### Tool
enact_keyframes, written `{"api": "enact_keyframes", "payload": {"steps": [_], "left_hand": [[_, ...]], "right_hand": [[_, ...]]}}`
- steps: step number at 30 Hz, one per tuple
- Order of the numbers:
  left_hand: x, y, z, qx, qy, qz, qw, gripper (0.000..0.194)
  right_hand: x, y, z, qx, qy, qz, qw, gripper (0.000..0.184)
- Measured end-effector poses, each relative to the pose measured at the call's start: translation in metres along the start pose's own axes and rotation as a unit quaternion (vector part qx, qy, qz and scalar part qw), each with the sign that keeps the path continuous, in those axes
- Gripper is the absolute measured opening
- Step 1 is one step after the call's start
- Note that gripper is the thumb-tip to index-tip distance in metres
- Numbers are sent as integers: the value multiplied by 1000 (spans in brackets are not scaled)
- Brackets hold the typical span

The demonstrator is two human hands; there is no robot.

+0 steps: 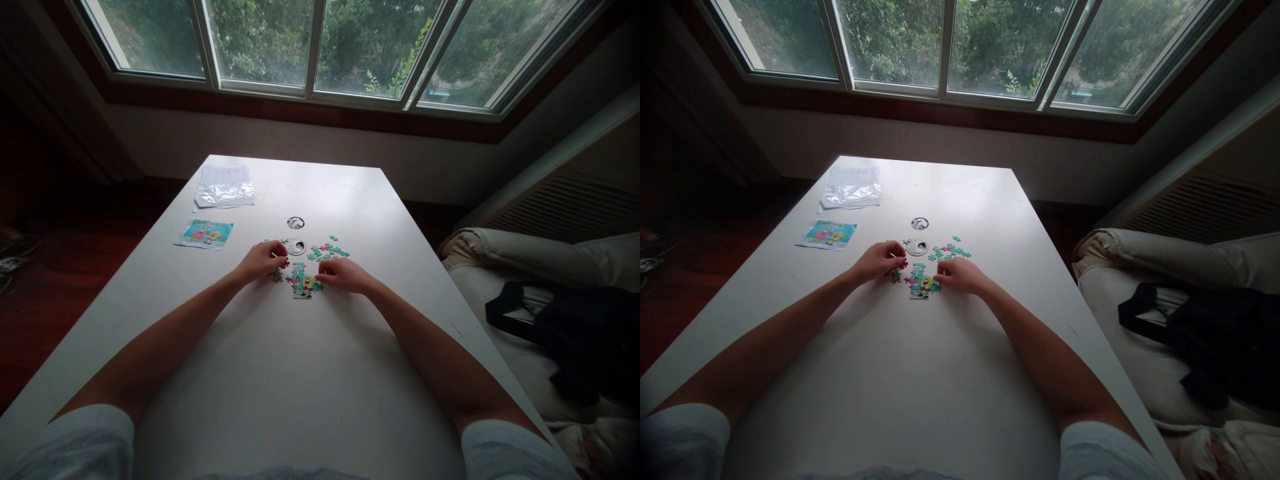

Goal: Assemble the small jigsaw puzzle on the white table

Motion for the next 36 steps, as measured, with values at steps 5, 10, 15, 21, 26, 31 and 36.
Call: {"api": "enact_keyframes", "payload": {"steps": [5, 10, 15, 21, 26, 31, 36], "left_hand": [[-1, 1, 3, 18, -26, 13, 999, 22], [-9, 4, 6, 26, -97, 4, 995, 22], [-14, 6, 6, 58, -163, -9, 985, 21], [-16, 7, 3, 94, -204, -15, 974, 21], [-17, 8, 1, 91, -231, -28, 968, 17], [-18, 10, -2, 90, -251, -31, 963, 15], [-18, 11, -4, 89, -264, -31, 960, 16]], "right_hand": [[0, 0, 0, 0, 5, 0, 1000, 24], [0, 0, 0, 1, 2, 2, 1000, 26], [0, -1, 0, 1, 5, 1, 1000, 26], [0, 0, 0, -1, 5, -1, 1000, 25], [-1, -1, -1, -3, 6, 2, 1000, 26], [-2, -1, -2, -8, 5, 6, 1000, 26], [-2, -1, -1, -5, 4, 8, 1000, 26]]}}
Point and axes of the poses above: each hand's wrist, its own y-axis away from the middle knuckle, its own z-axis out of the back of the hand, x = y × z, the point moved 1 cm from there along -y, towards the middle knuckle, and after that the axes turned 11 degrees about y, right-handed, at the moved point
